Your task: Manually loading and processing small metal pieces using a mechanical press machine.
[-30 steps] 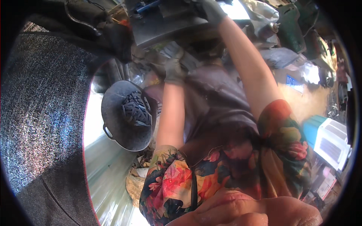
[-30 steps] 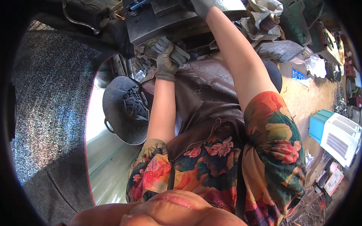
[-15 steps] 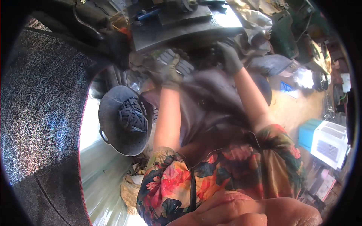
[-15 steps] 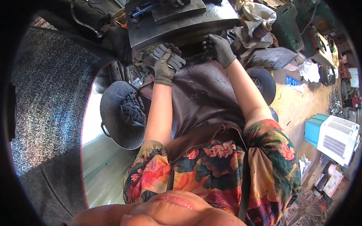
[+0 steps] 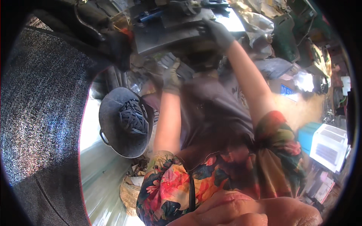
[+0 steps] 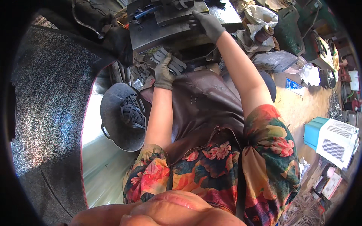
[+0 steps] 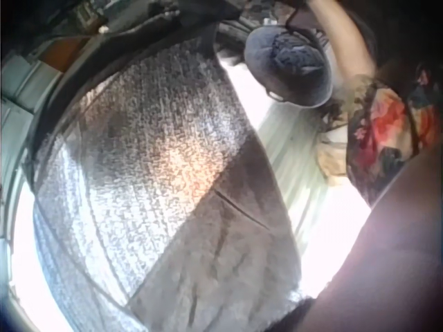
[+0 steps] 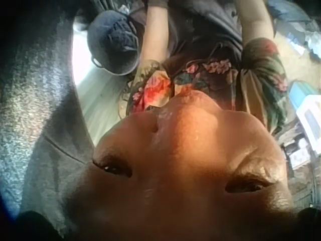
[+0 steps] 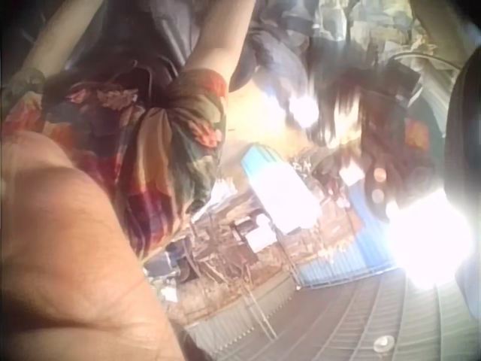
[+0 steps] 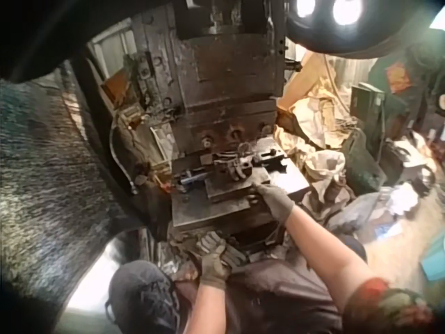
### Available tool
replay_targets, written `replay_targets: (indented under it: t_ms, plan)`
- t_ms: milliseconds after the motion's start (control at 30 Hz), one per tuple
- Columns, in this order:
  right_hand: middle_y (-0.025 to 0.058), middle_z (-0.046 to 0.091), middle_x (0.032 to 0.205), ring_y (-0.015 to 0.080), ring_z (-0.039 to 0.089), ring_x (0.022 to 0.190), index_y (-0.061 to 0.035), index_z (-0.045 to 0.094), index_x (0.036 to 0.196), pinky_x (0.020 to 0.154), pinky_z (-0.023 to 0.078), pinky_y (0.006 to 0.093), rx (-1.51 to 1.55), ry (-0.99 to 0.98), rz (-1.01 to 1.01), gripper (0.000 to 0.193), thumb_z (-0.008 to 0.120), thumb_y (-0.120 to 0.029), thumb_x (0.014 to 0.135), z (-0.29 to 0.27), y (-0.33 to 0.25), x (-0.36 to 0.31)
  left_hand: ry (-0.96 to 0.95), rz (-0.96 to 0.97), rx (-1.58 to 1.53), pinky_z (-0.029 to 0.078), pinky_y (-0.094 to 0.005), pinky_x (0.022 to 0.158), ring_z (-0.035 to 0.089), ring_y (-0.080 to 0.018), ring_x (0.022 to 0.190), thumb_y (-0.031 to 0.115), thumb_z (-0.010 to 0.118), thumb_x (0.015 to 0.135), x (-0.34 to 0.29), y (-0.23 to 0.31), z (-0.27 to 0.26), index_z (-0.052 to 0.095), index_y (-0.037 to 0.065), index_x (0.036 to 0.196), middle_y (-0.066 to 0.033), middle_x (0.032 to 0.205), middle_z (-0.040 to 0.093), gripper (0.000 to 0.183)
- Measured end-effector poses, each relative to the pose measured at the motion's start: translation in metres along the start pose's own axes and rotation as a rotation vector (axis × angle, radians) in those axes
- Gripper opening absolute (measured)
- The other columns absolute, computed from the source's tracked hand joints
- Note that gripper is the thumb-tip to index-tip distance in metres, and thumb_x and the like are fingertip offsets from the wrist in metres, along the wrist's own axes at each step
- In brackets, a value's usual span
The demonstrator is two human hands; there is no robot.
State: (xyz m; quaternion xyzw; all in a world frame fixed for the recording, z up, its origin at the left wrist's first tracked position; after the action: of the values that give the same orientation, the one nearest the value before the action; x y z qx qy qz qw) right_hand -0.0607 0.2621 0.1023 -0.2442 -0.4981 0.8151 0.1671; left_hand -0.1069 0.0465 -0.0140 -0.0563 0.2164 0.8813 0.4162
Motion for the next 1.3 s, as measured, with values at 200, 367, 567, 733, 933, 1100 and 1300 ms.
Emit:
replay_targets:
  t_ms: [200,367,567,733,933,1100,1300]
  plan:
    - [0.0079,0.064,0.083,0.0137,0.063,0.066,-0.0021,0.057,0.099,0.050,0.050,0.0229,0.124,0.069,-0.070,0.021,0.058,-0.022,0.092,0.039,-0.021,0.039,0.034,-0.059,0.112,0.051,-0.0423,0.089,0.061,-0.0278,0.099,0.006,0.060,0.088,-0.011,-0.009,0.012,0.058,0.002,0.106,-0.0114,0.101,0.063,0.019]
    - [0.0035,0.062,0.077,0.0109,0.057,0.063,-0.0057,0.057,0.096,0.054,0.045,0.0223,0.153,-0.039,0.026,0.023,0.051,-0.028,0.096,0.015,0.025,-0.016,0.063,0.211,0.458,0.051,-0.0389,0.090,0.061,-0.0241,0.099,0.009,0.059,0.088,0.025,0.012,-0.066,0.059,0.004,0.105,-0.0117,0.103,0.063,0.018]
    - [0.0063,0.065,0.087,0.0155,0.060,0.068,-0.0065,0.056,0.108,0.058,0.049,0.0277,0.290,0.439,0.147,0.031,0.047,-0.034,0.097,-0.162,0.103,-0.183,-0.192,-0.053,0.164,0.045,-0.0450,0.099,0.058,-0.0255,0.107,-0.002,0.050,0.090,-0.010,0.019,0.000,0.056,0.006,0.116,-0.0113,0.114,0.061,0.028]
    - [0.0139,0.052,0.126,0.0295,0.054,0.112,-0.0107,0.041,0.134,0.094,0.046,0.0421,0.453,1.142,0.179,0.052,0.032,-0.048,0.098,-0.341,0.208,-0.352,-0.053,-0.241,0.228,0.051,-0.0443,0.090,0.063,-0.0271,0.097,0.010,0.057,0.089,-0.012,-0.022,0.009,0.059,0.002,0.108,-0.0125,0.106,0.065,0.021]
    - [0.0051,0.064,0.085,0.0131,0.060,0.074,-0.0040,0.061,0.108,0.067,0.050,0.0281,-0.264,0.383,0.062,0.034,0.056,-0.034,0.092,-0.132,0.101,-0.178,-0.099,-0.065,0.265,0.046,-0.0452,0.098,0.059,-0.0299,0.107,0.003,0.053,0.089,-0.002,-0.023,-0.005,0.051,-0.002,0.119,-0.0175,0.113,0.060,0.031]
    - [0.0122,0.067,0.094,0.0218,0.063,0.084,0.0018,0.063,0.107,0.078,0.048,0.0311,-0.890,-0.052,-0.023,0.054,0.061,-0.048,0.086,0.001,0.091,-0.109,-0.192,-0.144,0.214,0.044,-0.0423,0.100,0.057,-0.0300,0.111,0.003,0.048,0.091,-0.019,-0.009,0.017,0.049,-0.004,0.123,-0.0181,0.117,0.058,0.032]
    - [0.0153,0.067,0.089,0.0204,0.064,0.080,0.0030,0.065,0.105,0.074,0.049,0.0326,-0.969,-0.104,-0.119,0.051,0.065,-0.043,0.083,0.055,0.077,-0.060,-0.133,-0.160,0.403,0.048,-0.0378,0.095,0.058,-0.0255,0.110,0.005,0.049,0.092,-0.004,-0.006,-0.029,0.048,-0.001,0.123,-0.0154,0.119,0.057,0.032]
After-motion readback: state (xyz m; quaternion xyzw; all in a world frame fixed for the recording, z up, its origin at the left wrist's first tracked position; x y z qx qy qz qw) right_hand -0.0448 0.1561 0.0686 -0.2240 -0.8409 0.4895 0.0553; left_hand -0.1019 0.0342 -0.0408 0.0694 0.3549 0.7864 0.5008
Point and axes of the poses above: each hand's wrist, its own x-axis towards the middle knuckle, its own z-axis out of the palm, y = z × x, the point moved 4 cm from there along x, towards the middle knuckle
